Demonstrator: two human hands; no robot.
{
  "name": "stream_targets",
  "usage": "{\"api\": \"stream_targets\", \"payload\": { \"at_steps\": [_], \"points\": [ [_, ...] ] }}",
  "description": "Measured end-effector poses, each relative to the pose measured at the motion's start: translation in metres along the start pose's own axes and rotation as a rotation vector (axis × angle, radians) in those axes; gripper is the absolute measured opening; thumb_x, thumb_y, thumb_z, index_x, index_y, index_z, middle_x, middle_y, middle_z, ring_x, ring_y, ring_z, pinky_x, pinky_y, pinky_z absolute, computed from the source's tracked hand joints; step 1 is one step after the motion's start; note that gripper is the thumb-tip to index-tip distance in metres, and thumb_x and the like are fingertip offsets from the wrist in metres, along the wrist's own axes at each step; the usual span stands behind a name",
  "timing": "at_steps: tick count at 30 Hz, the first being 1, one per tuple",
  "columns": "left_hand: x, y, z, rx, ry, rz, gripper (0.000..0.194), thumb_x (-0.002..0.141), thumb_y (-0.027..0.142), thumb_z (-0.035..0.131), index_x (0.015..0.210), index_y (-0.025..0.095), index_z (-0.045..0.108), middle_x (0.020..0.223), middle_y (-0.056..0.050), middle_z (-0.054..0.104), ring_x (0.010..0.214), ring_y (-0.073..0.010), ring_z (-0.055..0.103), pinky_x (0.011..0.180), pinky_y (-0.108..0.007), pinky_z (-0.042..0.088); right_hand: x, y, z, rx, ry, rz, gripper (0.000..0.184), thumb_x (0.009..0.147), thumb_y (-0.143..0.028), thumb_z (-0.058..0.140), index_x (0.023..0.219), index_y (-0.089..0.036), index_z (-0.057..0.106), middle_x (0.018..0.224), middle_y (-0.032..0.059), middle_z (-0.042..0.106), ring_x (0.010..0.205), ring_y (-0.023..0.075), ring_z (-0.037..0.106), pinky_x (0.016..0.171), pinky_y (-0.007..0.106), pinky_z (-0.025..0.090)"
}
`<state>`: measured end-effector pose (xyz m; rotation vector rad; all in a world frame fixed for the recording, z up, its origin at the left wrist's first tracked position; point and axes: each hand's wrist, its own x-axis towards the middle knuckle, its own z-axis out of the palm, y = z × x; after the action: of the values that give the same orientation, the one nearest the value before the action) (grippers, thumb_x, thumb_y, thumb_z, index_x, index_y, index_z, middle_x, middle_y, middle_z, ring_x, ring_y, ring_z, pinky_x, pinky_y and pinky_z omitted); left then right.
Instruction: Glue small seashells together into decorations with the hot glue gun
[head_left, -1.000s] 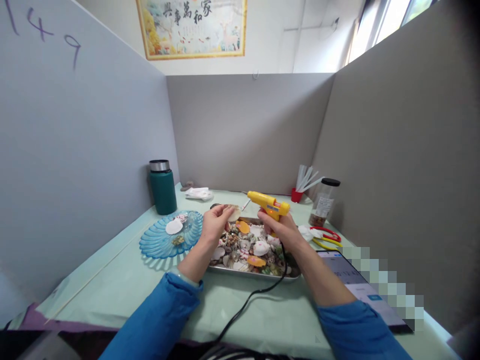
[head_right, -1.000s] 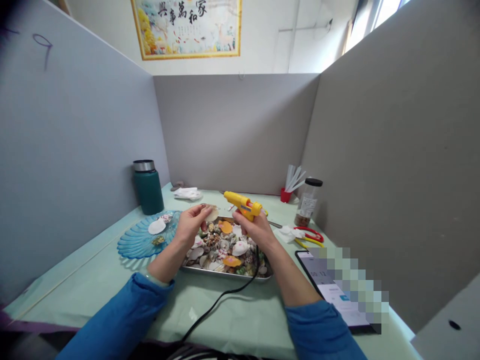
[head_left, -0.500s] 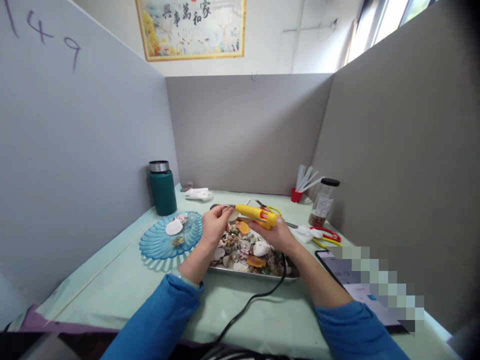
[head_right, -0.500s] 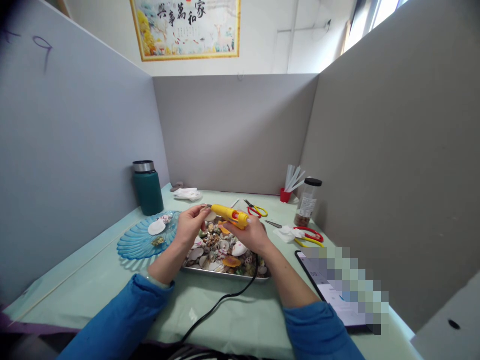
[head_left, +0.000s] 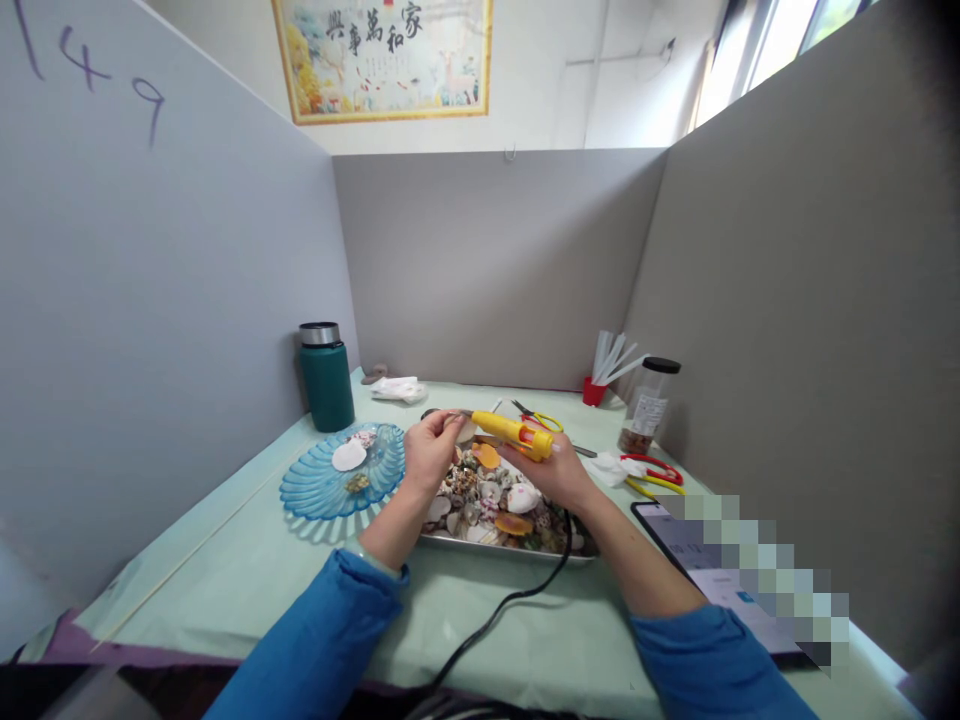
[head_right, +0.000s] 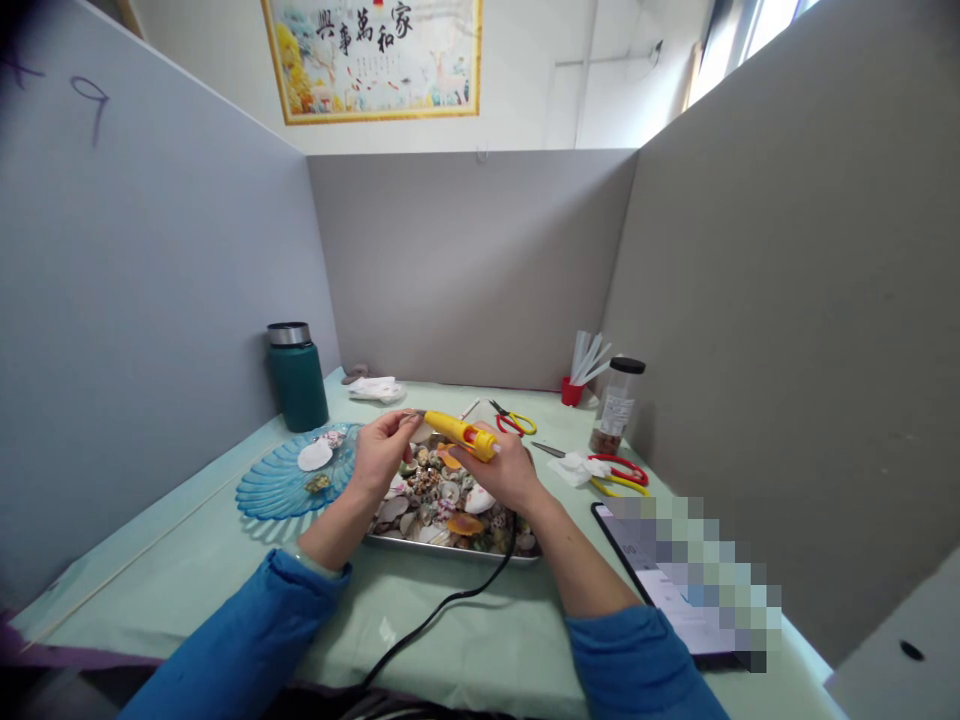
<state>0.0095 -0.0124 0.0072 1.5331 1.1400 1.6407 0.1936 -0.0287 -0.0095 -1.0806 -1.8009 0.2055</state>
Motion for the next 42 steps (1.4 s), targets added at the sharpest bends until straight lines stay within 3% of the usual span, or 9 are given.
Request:
{"api": "stream_targets", "payload": {
  "at_steps": [13, 28, 36, 42],
  "points": [
    [0.001, -0.006, 0.001, 0.005, 0.000, 0.000, 0.026, 0.072, 0.039, 0.061, 0.084, 0.016, 0.067, 0.048, 0.005, 0.054, 0.032, -0.0077, 0.044, 0.035, -0.019, 0.031, -0.003, -0.013, -0.004, -0.090, -0.019, -0.072, 0.023, 0.080, -0.045, 0.056, 0.081, -0.022, 0.059, 0.059, -0.0012, 0.056, 0.051, 0.0124, 0.048, 0.051, 0.023, 0.037],
    [0.003, 0.000, 0.000, -0.194, 0.040, -0.060, 0.028, 0.070, 0.038, 0.065, 0.082, 0.013, 0.066, 0.052, 0.005, 0.055, 0.033, -0.0047, 0.039, 0.034, -0.018, 0.029, 0.000, 0.000, -0.001, -0.087, 0.032, -0.081, 0.021, 0.080, -0.042, 0.057, 0.079, -0.021, 0.059, 0.062, -0.0002, 0.058, 0.054, 0.0133, 0.051, 0.056, 0.025, 0.041],
    [0.000, 0.006, -0.001, -0.236, -0.011, -0.076, 0.029, 0.066, 0.039, 0.068, 0.077, 0.012, 0.065, 0.058, 0.004, 0.057, 0.035, -0.0036, 0.038, 0.035, -0.017, 0.028, 0.000, -0.001, -0.002, -0.073, 0.029, -0.078, 0.021, 0.080, -0.042, 0.056, 0.079, -0.021, 0.059, 0.065, 0.0003, 0.059, 0.057, 0.0142, 0.053, 0.057, 0.025, 0.043],
    [-0.001, 0.007, -0.001, -0.212, -0.029, -0.098, 0.031, 0.064, 0.039, 0.070, 0.078, 0.012, 0.065, 0.051, 0.004, 0.054, 0.033, -0.0043, 0.038, 0.034, -0.018, 0.028, -0.001, -0.003, -0.002, -0.086, 0.036, -0.084, 0.021, 0.080, -0.041, 0.058, 0.077, -0.021, 0.058, 0.062, -0.0004, 0.058, 0.056, 0.0137, 0.052, 0.057, 0.025, 0.042]
  ]
}}
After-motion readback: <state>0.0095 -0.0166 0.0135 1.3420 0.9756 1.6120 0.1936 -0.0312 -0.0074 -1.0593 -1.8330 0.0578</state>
